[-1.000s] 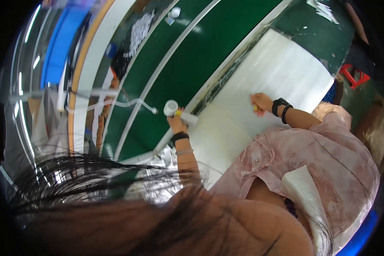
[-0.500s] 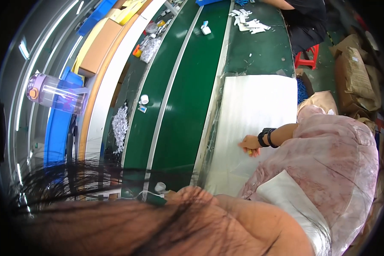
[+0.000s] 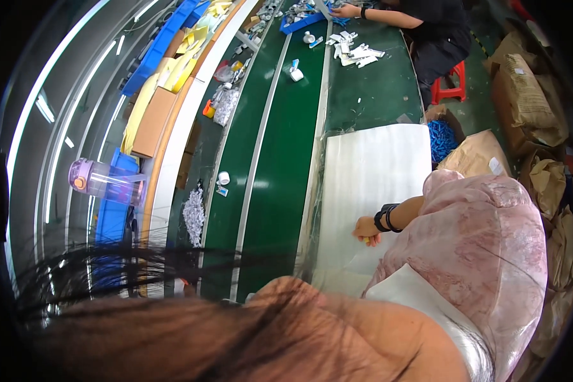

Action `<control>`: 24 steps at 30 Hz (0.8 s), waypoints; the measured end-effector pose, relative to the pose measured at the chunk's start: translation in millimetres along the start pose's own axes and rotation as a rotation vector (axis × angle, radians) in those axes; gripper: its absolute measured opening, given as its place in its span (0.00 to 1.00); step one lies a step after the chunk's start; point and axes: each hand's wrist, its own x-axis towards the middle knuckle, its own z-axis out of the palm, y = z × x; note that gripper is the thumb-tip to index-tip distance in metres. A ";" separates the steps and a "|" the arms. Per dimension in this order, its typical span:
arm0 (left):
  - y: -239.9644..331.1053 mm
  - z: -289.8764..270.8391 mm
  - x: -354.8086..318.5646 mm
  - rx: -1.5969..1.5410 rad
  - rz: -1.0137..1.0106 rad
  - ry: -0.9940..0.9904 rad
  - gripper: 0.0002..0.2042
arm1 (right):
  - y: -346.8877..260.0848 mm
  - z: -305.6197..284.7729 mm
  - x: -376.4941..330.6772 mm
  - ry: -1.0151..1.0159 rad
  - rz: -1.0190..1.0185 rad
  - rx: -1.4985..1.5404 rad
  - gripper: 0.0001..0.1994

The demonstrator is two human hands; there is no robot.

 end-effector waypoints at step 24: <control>125.7 160.2 1.7 0.046 0.445 -0.659 0.21 | 89.0 27.6 180.4 0.068 -0.814 -0.788 0.10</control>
